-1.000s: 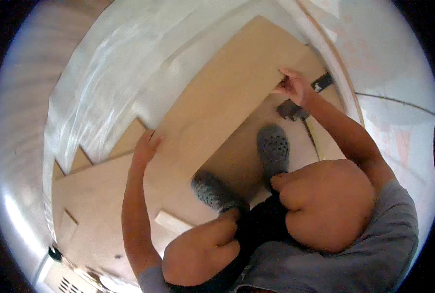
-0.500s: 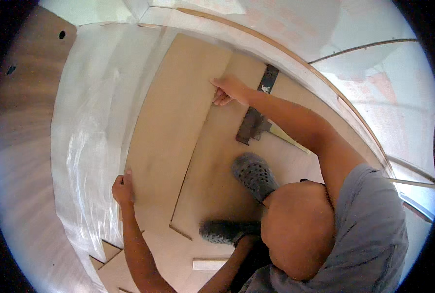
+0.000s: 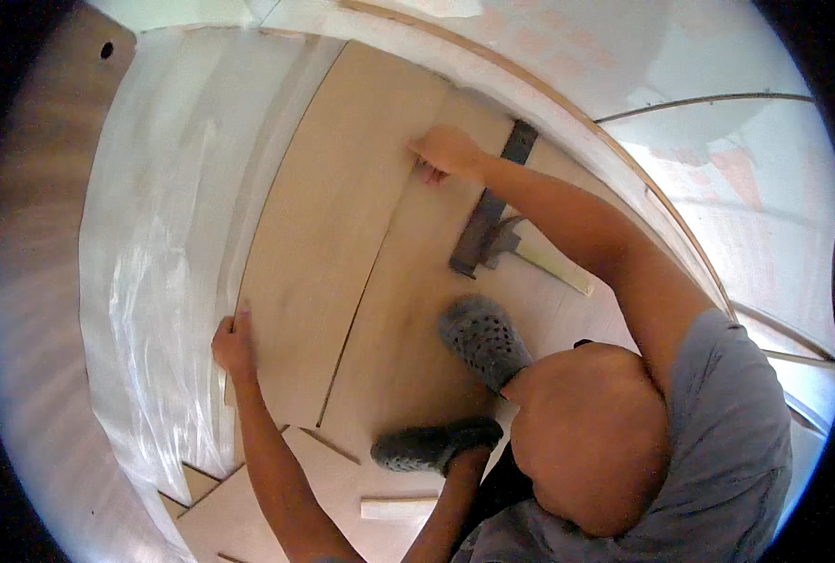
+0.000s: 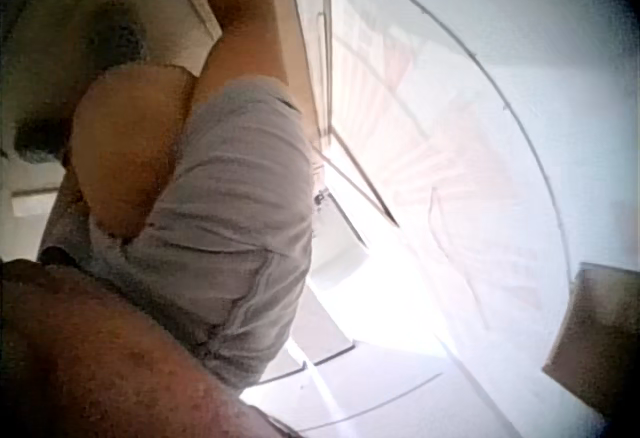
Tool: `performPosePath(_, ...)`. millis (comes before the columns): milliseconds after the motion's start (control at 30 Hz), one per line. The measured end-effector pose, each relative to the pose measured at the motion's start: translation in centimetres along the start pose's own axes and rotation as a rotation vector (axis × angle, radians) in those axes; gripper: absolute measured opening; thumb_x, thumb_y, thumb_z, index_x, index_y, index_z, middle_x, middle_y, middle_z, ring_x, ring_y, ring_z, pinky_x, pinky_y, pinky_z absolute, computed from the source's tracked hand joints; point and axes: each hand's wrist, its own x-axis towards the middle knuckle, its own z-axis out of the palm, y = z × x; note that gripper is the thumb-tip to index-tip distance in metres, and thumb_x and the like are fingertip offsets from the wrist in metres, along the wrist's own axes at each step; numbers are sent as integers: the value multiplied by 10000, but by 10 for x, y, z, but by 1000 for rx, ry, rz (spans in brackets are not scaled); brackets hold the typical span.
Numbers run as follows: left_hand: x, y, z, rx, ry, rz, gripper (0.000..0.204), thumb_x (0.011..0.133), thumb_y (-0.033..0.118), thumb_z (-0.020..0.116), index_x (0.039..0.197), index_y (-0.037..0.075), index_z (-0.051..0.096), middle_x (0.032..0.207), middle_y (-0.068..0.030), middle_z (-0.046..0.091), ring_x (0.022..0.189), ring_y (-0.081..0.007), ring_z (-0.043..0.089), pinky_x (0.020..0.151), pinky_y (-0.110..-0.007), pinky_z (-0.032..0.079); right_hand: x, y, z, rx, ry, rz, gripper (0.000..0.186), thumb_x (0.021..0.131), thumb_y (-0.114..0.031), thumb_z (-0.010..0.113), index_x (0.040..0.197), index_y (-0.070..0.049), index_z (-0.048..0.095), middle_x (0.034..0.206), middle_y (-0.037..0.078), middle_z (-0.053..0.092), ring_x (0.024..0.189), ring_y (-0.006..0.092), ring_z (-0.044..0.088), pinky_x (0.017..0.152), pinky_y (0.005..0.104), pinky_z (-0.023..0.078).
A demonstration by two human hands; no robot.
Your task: The person picks up a floorboard and cuts it using a table saw. Then, the person aligns the board onto the floor and taps it into place using a hammer and a tapping block.
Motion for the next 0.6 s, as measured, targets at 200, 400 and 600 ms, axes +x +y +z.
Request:
performPosePath(200, 4, -5, 14, 38, -91, -24, 548, 818, 575, 628, 791, 29, 676, 750, -156, 665, 696, -334, 607, 655, -437, 458, 10, 13, -3, 4, -20, -45, 484, 952, -421, 544, 862, 38, 665, 722, 126, 681, 581, 205, 670, 528, 333, 560)
performPosePath(400, 13, -25, 22, 122, -147, 18, 623, 821, 690, 549, 972, 114, 733, 909, -113, 719, 904, -305, 670, 787, -438, 498, 12, 8, -5, -117, -103, -67, 499, 937, -528, 550, 921, -42, 660, 727, 72, 676, 590, 164, 626, 545, 311, 510)
performPosePath(600, 10, -15, 6, -71, -190, -26, 662, 787, 730, 568, 998, 125, 736, 922, -95, 720, 898, -265, 669, 858, -407, 481, 27, 4, -7, -81, -26, -19, 531, 877, -616, 598, 868, -85, 602, 694, 61, 668, 558, 165, 619, 503, 275, 484)
